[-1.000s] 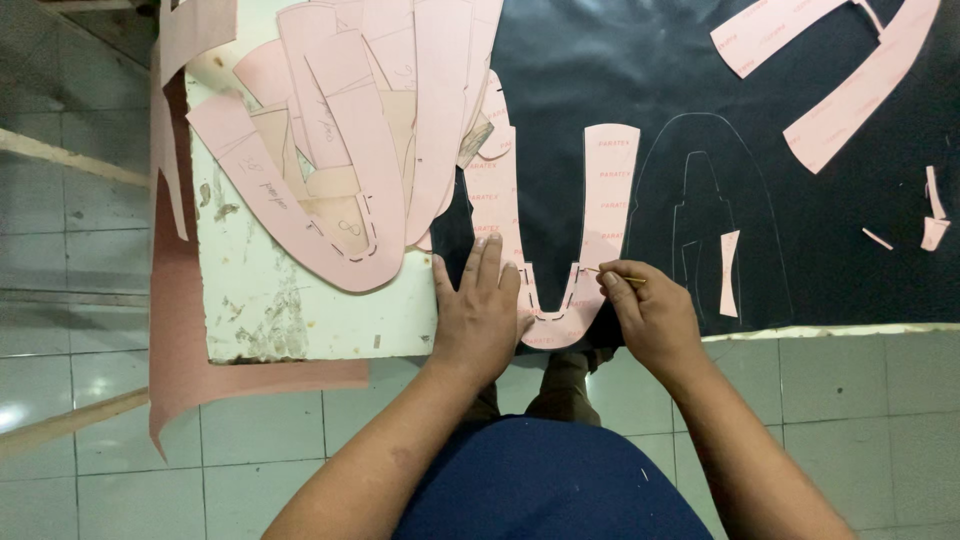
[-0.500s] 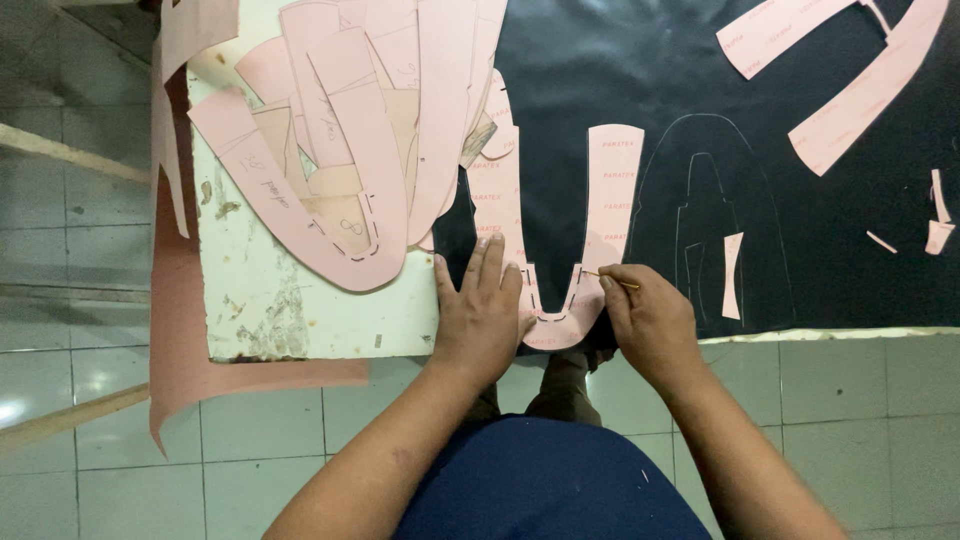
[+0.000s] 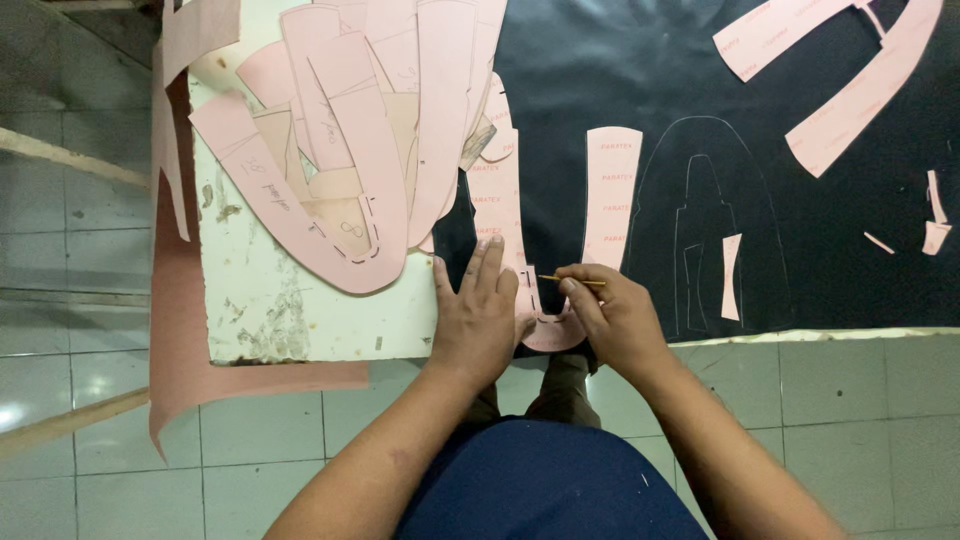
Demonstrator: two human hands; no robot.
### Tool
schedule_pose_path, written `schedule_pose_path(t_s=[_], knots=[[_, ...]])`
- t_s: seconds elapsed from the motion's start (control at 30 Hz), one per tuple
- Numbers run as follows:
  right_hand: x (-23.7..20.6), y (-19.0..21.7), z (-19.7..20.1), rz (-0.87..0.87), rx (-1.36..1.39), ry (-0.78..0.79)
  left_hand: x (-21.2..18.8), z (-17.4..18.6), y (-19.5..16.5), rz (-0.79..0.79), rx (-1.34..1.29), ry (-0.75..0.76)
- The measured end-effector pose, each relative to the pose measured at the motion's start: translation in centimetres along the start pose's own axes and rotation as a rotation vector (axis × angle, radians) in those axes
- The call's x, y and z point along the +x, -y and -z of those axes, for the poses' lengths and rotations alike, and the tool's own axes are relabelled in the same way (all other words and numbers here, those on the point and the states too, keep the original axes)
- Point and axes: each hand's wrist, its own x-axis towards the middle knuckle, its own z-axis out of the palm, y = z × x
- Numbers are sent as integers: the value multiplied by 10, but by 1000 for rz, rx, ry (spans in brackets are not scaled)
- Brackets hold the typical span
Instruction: The person places pink paper patterns onto a black sheet and traces their outlines with a pencil. They handle several pattern pieces, including a small rectangular piece and larger curved shapes, and trace each one in turn.
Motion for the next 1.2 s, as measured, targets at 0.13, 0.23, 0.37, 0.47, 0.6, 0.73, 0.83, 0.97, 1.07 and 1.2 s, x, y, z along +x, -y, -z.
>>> schedule_pose_path(t_s=[0.13, 0.23, 0.37, 0.47, 0.6, 0.73, 0.83, 0.97, 1.07, 1.2], knots=[[6, -1, -11, 50, 19, -6, -1, -3, 1, 3, -12, -13], [8, -4, -13, 50, 38, 15, -2, -4, 0, -1, -48, -46], [8, -3, -14, 52, 15, 7, -3, -6, 0, -3, -43, -68], [6, 0, -16, 159, -120, -15, -2, -7, 0, 3, -41, -60], [10, 1, -21, 312, -192, -32, -2, -7, 1, -11, -13, -74], [11, -9, -19, 99, -3, 42, -2, -8, 3, -14, -28, -84], [9, -23, -13, 44, 210, -6, -4, -12, 6, 14, -67, -13], [11, -38, 4, -177, 353, -204, -7, -22, 18, -61, -110, -134], [9, -40, 13, -443, 285, -252, -9, -31, 27, -104, -143, -183], [15, -36, 21, -558, 641, -297, -11, -38, 33, -111, -159, -182]])
